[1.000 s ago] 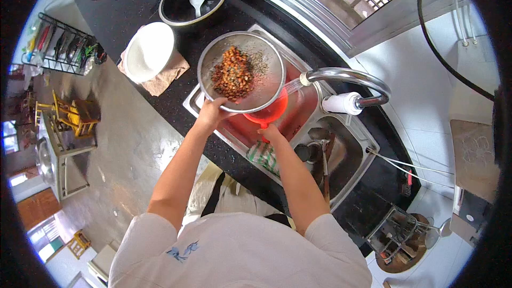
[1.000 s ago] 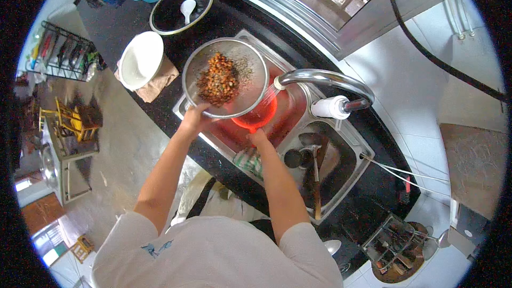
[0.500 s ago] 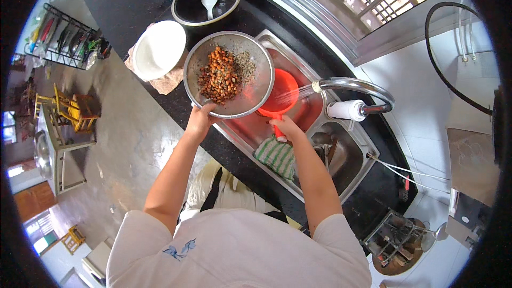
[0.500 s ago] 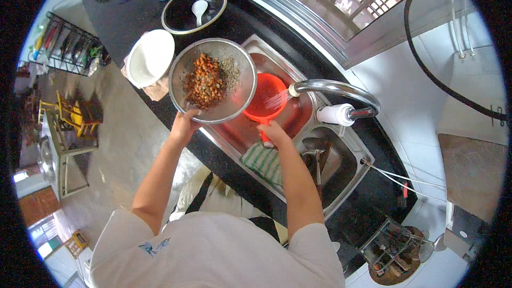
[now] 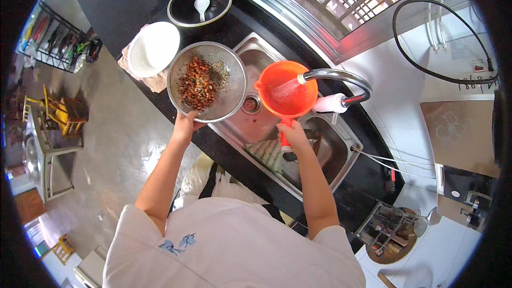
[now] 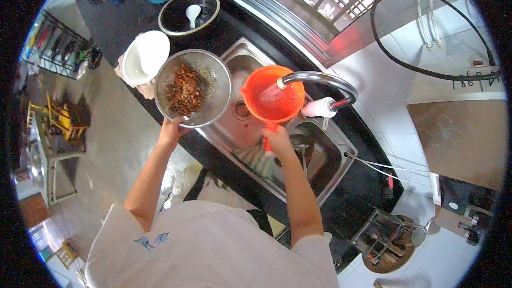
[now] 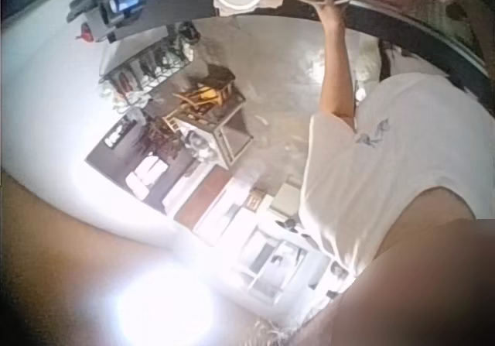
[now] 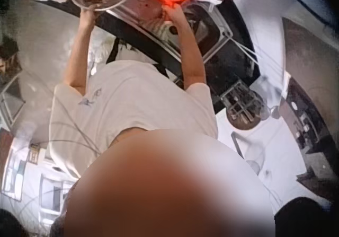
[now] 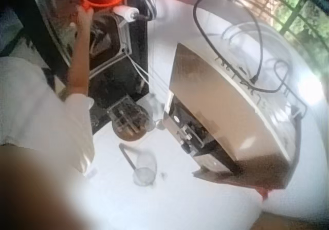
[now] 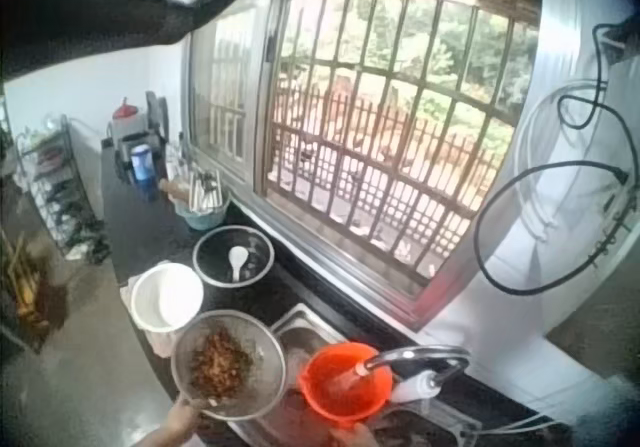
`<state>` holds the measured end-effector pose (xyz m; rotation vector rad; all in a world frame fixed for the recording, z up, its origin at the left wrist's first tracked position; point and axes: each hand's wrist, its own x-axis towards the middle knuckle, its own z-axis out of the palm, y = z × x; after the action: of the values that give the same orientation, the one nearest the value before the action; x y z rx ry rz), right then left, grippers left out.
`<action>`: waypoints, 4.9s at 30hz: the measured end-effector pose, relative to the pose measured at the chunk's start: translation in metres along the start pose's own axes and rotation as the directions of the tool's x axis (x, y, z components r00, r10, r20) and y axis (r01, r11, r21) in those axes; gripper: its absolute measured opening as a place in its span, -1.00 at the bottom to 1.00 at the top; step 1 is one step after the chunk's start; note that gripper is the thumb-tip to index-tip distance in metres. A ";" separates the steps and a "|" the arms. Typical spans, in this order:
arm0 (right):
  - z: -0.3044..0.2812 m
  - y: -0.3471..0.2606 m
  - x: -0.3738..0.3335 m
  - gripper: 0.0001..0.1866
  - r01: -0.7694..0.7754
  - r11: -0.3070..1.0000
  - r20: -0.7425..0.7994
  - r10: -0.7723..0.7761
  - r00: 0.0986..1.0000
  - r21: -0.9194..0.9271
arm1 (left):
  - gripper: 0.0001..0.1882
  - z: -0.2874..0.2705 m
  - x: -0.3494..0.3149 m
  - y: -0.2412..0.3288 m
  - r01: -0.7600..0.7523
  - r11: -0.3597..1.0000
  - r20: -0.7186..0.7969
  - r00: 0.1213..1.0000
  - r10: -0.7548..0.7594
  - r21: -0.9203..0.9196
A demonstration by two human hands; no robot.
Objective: The person washes a batch of legumes in a metal strainer under running tap water in a kitchen sink. They use their hands to rub and agitate the legumes to clean them, then pour water from a red plastic pitcher over the strainer to rinse them further.
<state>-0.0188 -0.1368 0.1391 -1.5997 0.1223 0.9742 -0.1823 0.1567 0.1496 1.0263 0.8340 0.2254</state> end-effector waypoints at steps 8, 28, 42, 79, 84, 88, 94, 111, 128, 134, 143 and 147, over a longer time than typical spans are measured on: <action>-0.012 -0.017 -0.047 -0.82 0.035 0.968 -0.186 -0.083 0.979 -0.247 | -0.40 0.047 0.014 -0.062 0.165 0.986 0.071 0.984 -0.165 -0.001; 0.024 -0.022 -0.089 -0.71 -0.042 0.891 -0.305 -0.110 0.946 -0.452 | -0.55 0.081 0.028 -0.098 0.399 0.903 0.258 0.900 -0.351 -0.161; 0.033 -0.027 -0.080 -0.79 0.021 0.884 -0.306 -0.184 0.934 -0.466 | -0.56 0.086 0.045 -0.104 0.412 0.907 0.379 0.856 -0.351 -0.090; 0.005 0.002 -0.039 -0.73 0.107 0.645 -0.331 -0.519 0.788 -0.757 | -0.46 0.079 0.044 -0.099 0.440 0.898 0.353 0.837 -0.418 0.020; 0.017 -0.014 -0.038 -0.65 0.079 0.619 -0.338 -0.526 0.781 -0.781 | -0.50 0.072 0.045 -0.109 0.502 0.864 0.427 0.777 -0.462 0.022; 0.021 -0.013 -0.033 -0.62 0.042 0.633 -0.366 -0.500 0.785 -0.773 | -0.53 0.080 0.037 -0.102 0.475 0.878 0.413 0.788 -0.456 0.064; 0.024 -0.015 -0.039 -0.63 0.055 0.679 -0.377 -0.471 0.798 -0.732 | -0.44 0.081 0.043 -0.104 0.425 0.905 0.416 0.821 -0.391 0.013; 0.016 -0.016 -0.042 -0.54 -0.012 0.626 -0.402 -0.485 0.777 -0.779 | -0.27 0.100 0.058 -0.115 0.439 0.898 0.277 0.865 -0.419 -0.012; -0.001 0.001 -0.035 -0.77 0.099 0.961 -0.407 -0.201 0.891 -0.258 | -0.38 0.066 0.060 -0.076 0.303 0.952 0.151 0.944 -0.294 -0.042; 0.001 0.014 -0.035 -0.70 0.118 0.966 -0.345 -0.194 0.918 -0.230 | -0.45 0.062 0.050 -0.039 0.176 0.980 0.062 0.983 -0.171 -0.090; -0.006 0.065 0.017 -0.76 0.145 0.914 -0.273 -0.260 0.926 -0.380 | -0.51 0.041 0.045 0.005 0.094 0.987 0.031 0.995 -0.091 -0.132; 0.008 0.065 0.052 -0.62 0.030 0.845 -0.171 -0.142 0.975 -0.533 | -0.54 0.027 0.035 0.006 0.172 0.966 0.108 0.982 -0.154 -0.192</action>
<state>-0.0267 -0.1274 0.0565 -2.1965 -0.0892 0.8073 -0.1384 0.1609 0.1428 0.7686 0.7903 0.1181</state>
